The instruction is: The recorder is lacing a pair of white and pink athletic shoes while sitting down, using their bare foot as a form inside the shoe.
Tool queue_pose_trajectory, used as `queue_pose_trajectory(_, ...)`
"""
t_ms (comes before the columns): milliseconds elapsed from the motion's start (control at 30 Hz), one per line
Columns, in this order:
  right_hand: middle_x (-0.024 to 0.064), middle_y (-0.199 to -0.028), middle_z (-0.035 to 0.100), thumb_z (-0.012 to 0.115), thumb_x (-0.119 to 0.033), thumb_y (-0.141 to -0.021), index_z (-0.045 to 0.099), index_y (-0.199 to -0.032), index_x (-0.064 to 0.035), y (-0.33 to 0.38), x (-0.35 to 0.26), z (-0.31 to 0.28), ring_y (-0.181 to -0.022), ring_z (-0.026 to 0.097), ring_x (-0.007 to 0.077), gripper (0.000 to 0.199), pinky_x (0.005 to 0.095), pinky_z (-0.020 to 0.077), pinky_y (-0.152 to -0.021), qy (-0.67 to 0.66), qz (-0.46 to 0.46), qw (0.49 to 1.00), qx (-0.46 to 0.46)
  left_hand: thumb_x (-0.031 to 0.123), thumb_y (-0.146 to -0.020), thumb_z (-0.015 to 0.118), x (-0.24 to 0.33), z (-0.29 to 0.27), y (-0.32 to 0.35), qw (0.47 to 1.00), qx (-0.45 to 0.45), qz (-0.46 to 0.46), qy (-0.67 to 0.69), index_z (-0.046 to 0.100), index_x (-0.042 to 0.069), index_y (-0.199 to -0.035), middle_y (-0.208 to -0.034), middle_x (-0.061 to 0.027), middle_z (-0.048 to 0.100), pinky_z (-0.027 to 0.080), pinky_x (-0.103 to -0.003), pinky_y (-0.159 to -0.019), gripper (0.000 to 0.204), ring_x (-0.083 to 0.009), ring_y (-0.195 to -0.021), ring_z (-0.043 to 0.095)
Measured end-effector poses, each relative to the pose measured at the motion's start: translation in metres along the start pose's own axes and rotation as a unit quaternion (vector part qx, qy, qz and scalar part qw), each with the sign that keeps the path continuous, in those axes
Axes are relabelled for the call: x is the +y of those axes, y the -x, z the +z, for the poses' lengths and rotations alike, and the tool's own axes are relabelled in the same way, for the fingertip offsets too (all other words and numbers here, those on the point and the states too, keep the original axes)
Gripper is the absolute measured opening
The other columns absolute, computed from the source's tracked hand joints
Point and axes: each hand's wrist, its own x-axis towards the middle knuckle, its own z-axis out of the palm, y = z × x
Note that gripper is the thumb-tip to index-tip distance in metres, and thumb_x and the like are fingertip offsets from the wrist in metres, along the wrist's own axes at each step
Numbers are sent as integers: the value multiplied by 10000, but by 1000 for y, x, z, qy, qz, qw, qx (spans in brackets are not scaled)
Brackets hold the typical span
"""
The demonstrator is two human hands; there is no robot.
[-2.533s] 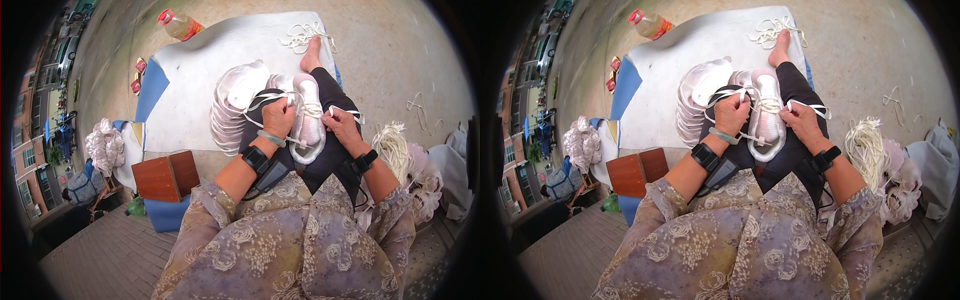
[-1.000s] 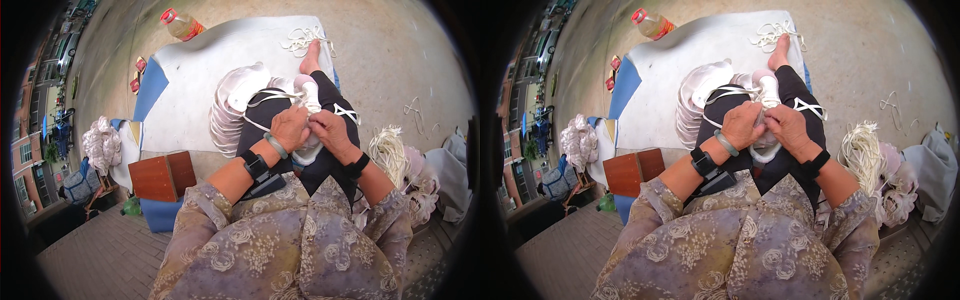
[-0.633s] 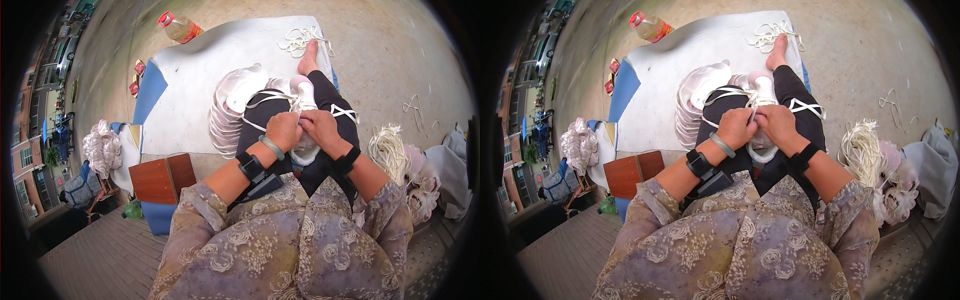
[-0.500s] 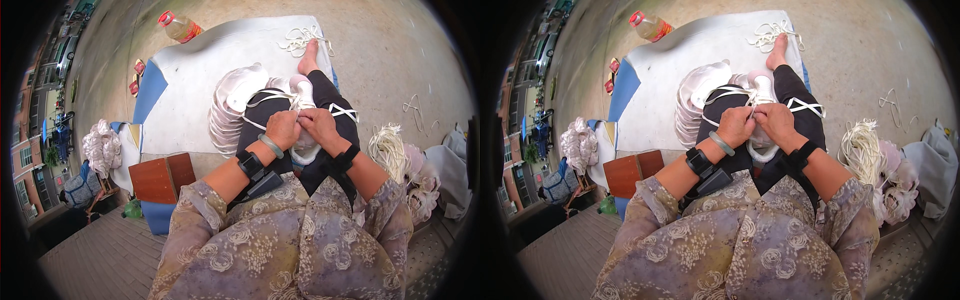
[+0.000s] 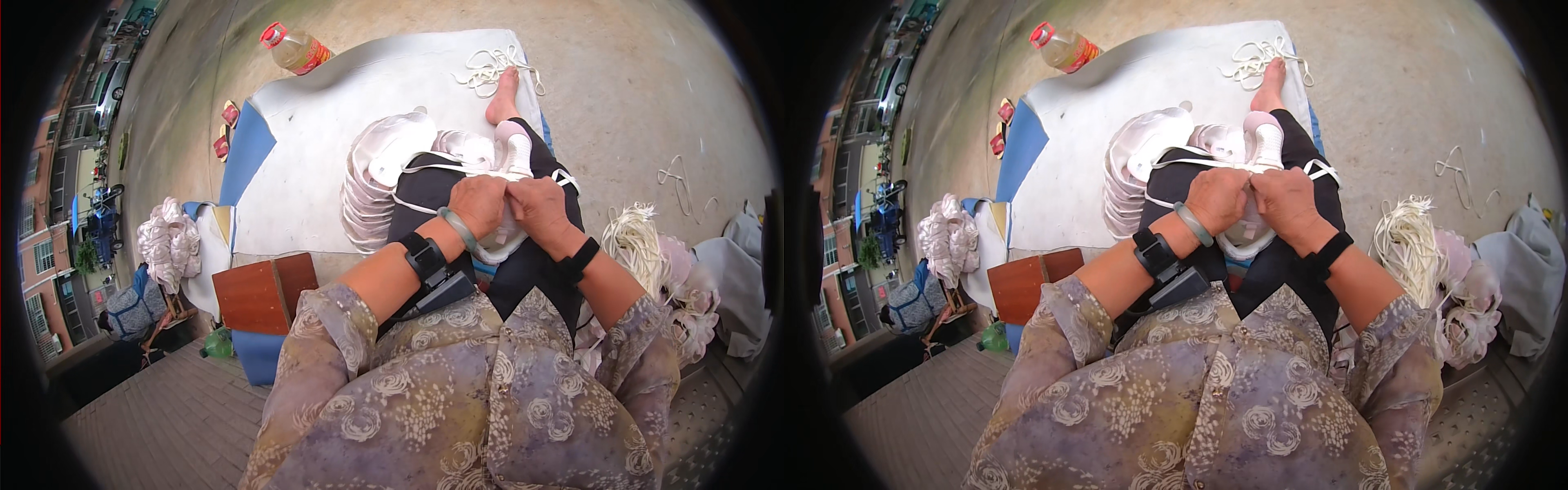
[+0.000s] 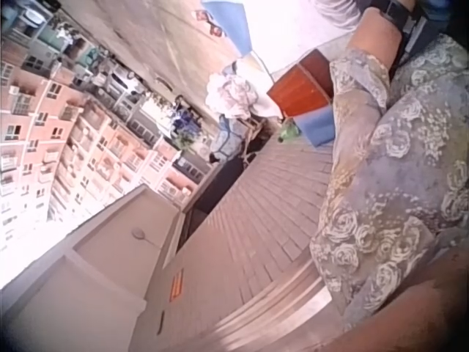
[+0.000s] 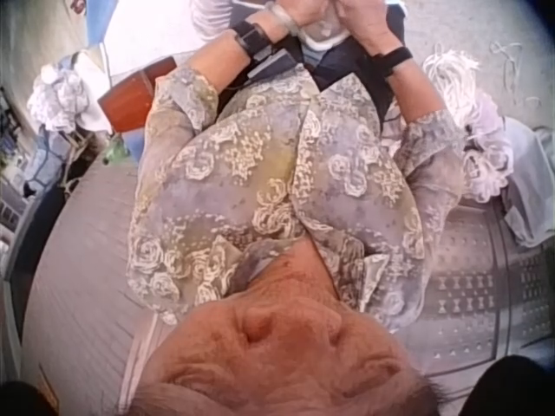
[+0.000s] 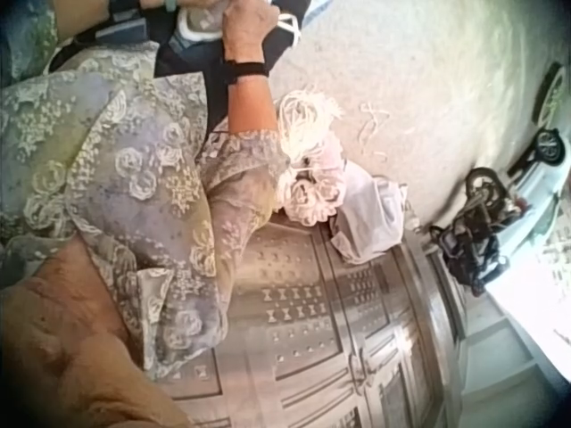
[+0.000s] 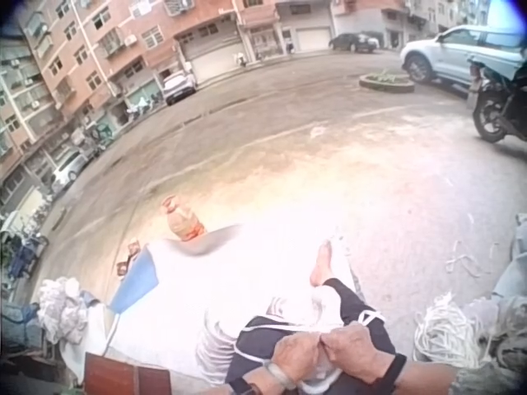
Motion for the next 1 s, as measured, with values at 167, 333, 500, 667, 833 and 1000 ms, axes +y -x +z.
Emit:
queue_pose_trajectory(167, 60, -573, 517, 558, -106, -657, 496, -633, -115, -11, -11, -6, -550, 524, 251, 68, 353, 359, -540, 108, -152, 982, 30, 126, -721, 499, -8, 0, -4, 995, 20, -91, 42, 593, 37, -770, -714, -195, 600, 463, -458, -657, 138, -386, -696, 577)
queue_pose_trajectory(333, 74, -579, 466, 527, -45, -691, 454, -633, -97, 37, 19, -37, -539, 469, 260, 107, 373, 338, -546, 115, -115, 986, 50, 104, -704, 488, -26, 12, 8, 990, 36, -134, 17, 591, 27, -799, -709, -221, 589, 451, -485, -678, 161, -407, -697, 568)
queue_pose_trajectory(500, 126, -615, 493, 528, -59, -732, 507, -660, -55, 150, 109, -94, -594, 492, 305, 75, 407, 356, -574, 191, 93, 975, 68, 95, -706, 492, -21, 6, 17, 989, 18, -139, 38, 574, 8, -841, -713, -247, 578, 440, -498, -695, 181, -425, -711, 561)
queue_pose_trajectory(667, 82, -672, 562, 612, -49, -718, 585, -759, -46, 158, 86, -114, -631, 518, 288, 49, 362, 418, -641, 129, 99, 980, 118, 112, -732, 502, -14, 3, 18, 996, 33, -74, 33, 521, 15, -778, -750, -213, 589, 447, -479, -672, 109, -390, -725, 571)
queue_pose_trajectory(833, 53, -616, 503, 622, -11, -681, 592, -808, -53, 80, 4, -141, -582, 505, 243, 137, 380, 433, -684, 84, -75, 990, 89, 160, -769, 565, 37, -22, -6, 977, 55, 147, 145, 587, 13, -875, -842, -143, 610, 461, -373, -700, 182, -314, -789, 578)
queue_pose_trajectory(1000, 23, -602, 473, 621, 11, -656, 586, -838, -57, 51, -34, -150, -557, 499, 211, 197, 413, 435, -714, 61, -156, 981, 95, 159, -833, 531, 75, -33, -20, 883, -197, 151, 399, 593, -6, -893, -789, -80, 606, 456, -283, -653, 186, -156, -721, 577)
